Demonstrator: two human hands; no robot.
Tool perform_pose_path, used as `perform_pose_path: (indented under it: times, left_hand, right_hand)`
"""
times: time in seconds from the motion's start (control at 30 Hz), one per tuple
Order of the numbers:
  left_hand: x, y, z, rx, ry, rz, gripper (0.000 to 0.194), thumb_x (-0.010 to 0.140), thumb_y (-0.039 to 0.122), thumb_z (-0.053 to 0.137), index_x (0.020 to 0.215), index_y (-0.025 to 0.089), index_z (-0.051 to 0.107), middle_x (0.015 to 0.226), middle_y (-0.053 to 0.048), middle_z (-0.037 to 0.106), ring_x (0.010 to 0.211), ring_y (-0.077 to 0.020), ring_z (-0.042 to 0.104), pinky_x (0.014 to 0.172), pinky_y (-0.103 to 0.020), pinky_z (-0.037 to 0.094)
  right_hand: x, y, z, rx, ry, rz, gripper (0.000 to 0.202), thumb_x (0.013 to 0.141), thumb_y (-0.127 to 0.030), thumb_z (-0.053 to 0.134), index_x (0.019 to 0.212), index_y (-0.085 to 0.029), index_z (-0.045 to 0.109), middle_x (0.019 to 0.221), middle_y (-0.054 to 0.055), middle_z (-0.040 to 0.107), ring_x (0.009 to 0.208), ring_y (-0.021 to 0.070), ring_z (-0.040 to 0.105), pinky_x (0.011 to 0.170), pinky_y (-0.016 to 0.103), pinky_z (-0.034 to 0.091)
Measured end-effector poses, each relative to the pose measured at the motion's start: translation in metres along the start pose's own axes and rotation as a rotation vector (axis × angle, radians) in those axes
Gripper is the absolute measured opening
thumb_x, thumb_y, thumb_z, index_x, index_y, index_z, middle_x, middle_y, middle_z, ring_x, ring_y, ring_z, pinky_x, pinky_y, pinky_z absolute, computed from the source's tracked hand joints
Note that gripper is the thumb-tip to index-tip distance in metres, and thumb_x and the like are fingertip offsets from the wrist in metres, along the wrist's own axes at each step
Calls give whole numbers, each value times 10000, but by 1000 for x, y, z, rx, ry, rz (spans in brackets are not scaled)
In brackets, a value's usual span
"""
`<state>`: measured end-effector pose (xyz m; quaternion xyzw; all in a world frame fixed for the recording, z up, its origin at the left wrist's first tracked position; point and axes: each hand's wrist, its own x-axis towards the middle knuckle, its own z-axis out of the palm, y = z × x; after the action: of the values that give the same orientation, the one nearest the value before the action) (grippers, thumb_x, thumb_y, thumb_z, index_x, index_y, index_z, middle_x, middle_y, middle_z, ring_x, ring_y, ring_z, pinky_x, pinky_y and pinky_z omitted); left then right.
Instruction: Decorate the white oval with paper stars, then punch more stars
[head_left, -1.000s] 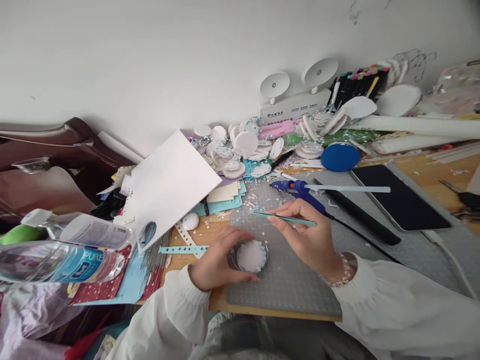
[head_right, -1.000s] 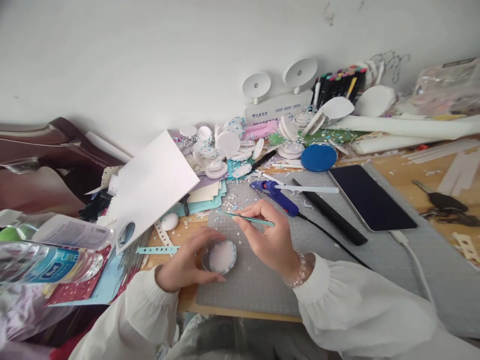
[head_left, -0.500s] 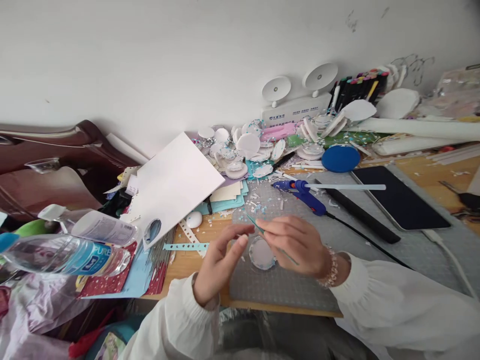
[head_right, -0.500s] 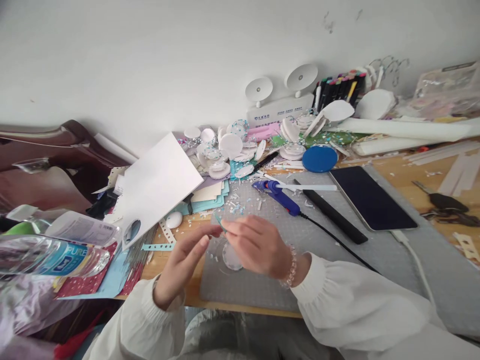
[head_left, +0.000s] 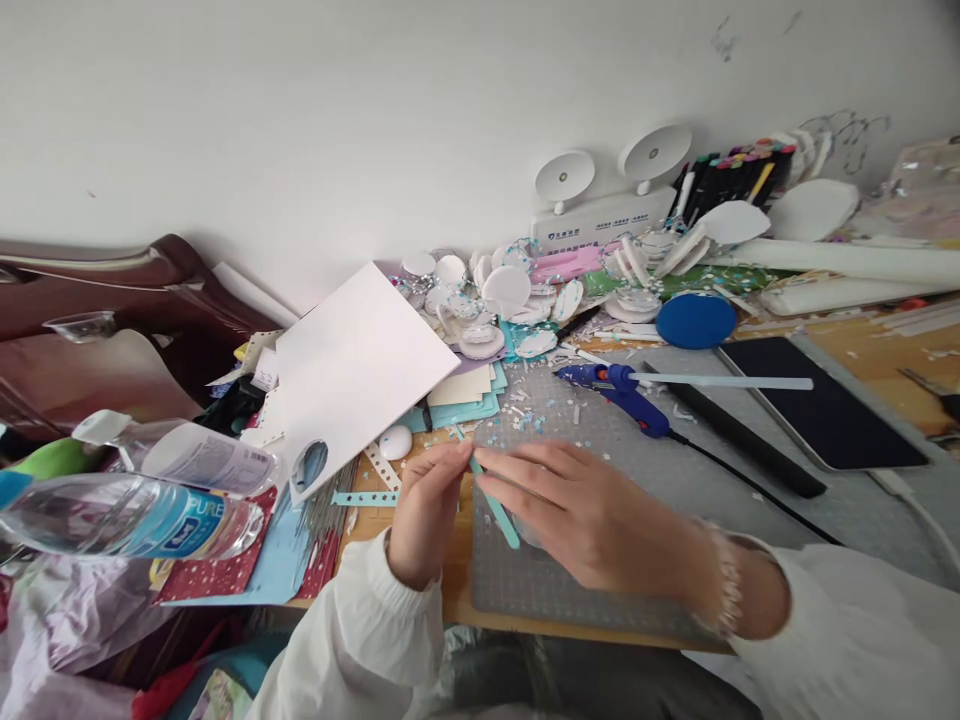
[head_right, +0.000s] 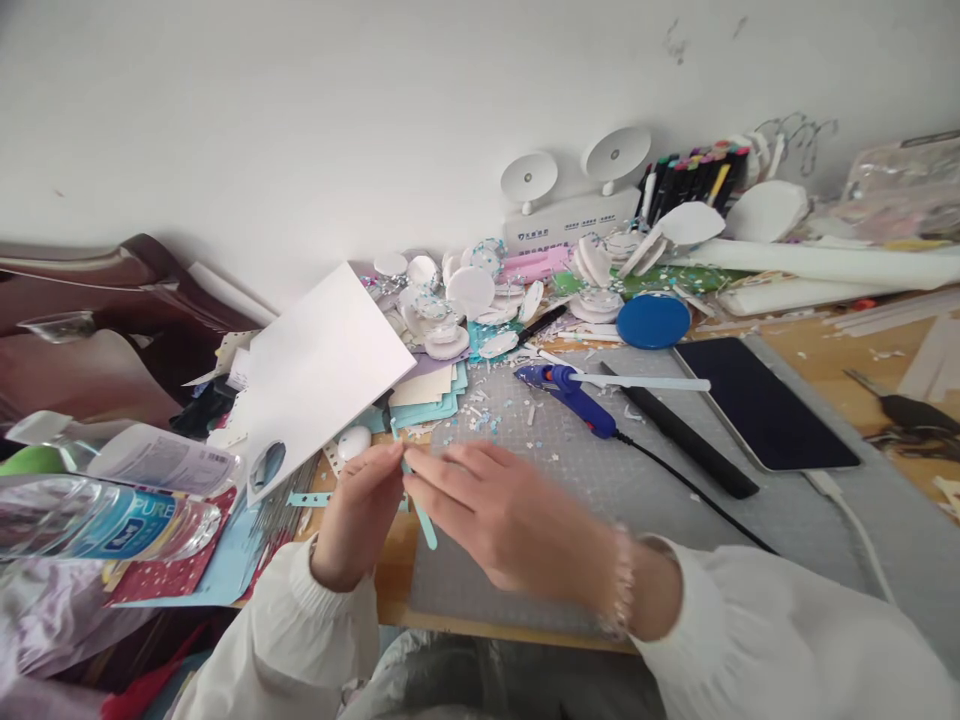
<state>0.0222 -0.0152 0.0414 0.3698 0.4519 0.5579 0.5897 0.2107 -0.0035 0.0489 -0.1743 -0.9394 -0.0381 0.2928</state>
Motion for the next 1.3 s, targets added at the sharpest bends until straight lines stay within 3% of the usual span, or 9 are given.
perform_pose_path:
  times: [0.1, 0.17, 0.23, 0.33, 0.5, 0.67, 0.93, 1.1, 1.3]
  left_hand:
    - [5, -2, -9, 187, -61, 99, 266, 859, 332, 644, 674, 158, 722, 704, -40, 651, 778, -177, 568, 816, -300, 402]
    - [10, -3, -15, 324, -152, 138, 318, 884, 362, 612, 655, 163, 707, 687, -47, 633, 744, -180, 555, 766, -308, 391]
    - [18, -5, -19, 393, -264, 139, 355, 889, 388, 601, 630, 161, 687, 650, -44, 594, 689, -174, 524, 703, -309, 373]
    - [31, -8, -23, 402, -413, 132, 387, 880, 416, 605, 600, 155, 664, 628, -40, 560, 660, -166, 494, 666, -305, 356]
    - [46, -20, -24, 336, -500, 76, 392, 855, 411, 638, 565, 147, 642, 609, -20, 528, 630, -139, 466, 645, -280, 343]
    - [50, -27, -27, 326, -505, 19, 389, 857, 397, 637, 569, 137, 641, 604, -18, 526, 620, -130, 461, 638, -272, 336]
    - [51, -22, -23, 317, -524, -44, 409, 822, 441, 666, 547, 138, 641, 603, -31, 534, 621, -140, 462, 633, -275, 352]
    - [52, -20, -22, 339, -541, -47, 415, 824, 448, 660, 540, 145, 639, 595, -37, 536, 629, -151, 463, 637, -283, 353]
    - [52, -18, -20, 346, -567, -36, 408, 841, 425, 649, 536, 155, 636, 573, -31, 513, 636, -157, 458, 642, -284, 359]
  right_hand:
    - [-36, -3, -10, 61, 127, 183, 275, 871, -39, 480, 1116, -98, 592, 1065, 125, 656, 1005, 219, 595, 888, 352, 489]
    - [-64, -1, -12, 9, 196, 413, 203, 856, -48, 529, 1027, -142, 585, 956, 91, 630, 942, 209, 604, 871, 341, 480]
    - [-87, 6, -11, -100, 249, 630, 128, 867, -129, 533, 982, -176, 562, 922, 89, 606, 897, 238, 611, 843, 382, 483]
    - [-103, 24, -5, -335, 203, 844, 288, 863, -295, 530, 1112, -150, 508, 969, 151, 596, 920, 343, 603, 836, 497, 480]
    - [-85, 57, 10, -439, 26, 849, 385, 864, -335, 465, 1156, -84, 469, 1050, 235, 576, 1028, 401, 542, 875, 542, 444]
    - [-67, 75, 28, -452, -138, 871, 180, 847, -266, 406, 802, -137, 524, 725, 176, 582, 735, 338, 569, 689, 461, 475]
    - [-60, 73, 22, -388, 76, 1046, 196, 796, -363, 560, 829, -170, 550, 676, 111, 645, 631, 273, 632, 557, 342, 470]
    - [-49, 58, 15, -87, 237, 1226, 294, 650, -374, 688, 508, -241, 467, 438, 33, 569, 427, 206, 569, 451, 309, 416]
    - [-50, 53, 20, -8, 209, 1191, 252, 623, -343, 600, 459, -250, 433, 389, 7, 536, 387, 177, 524, 424, 293, 408]
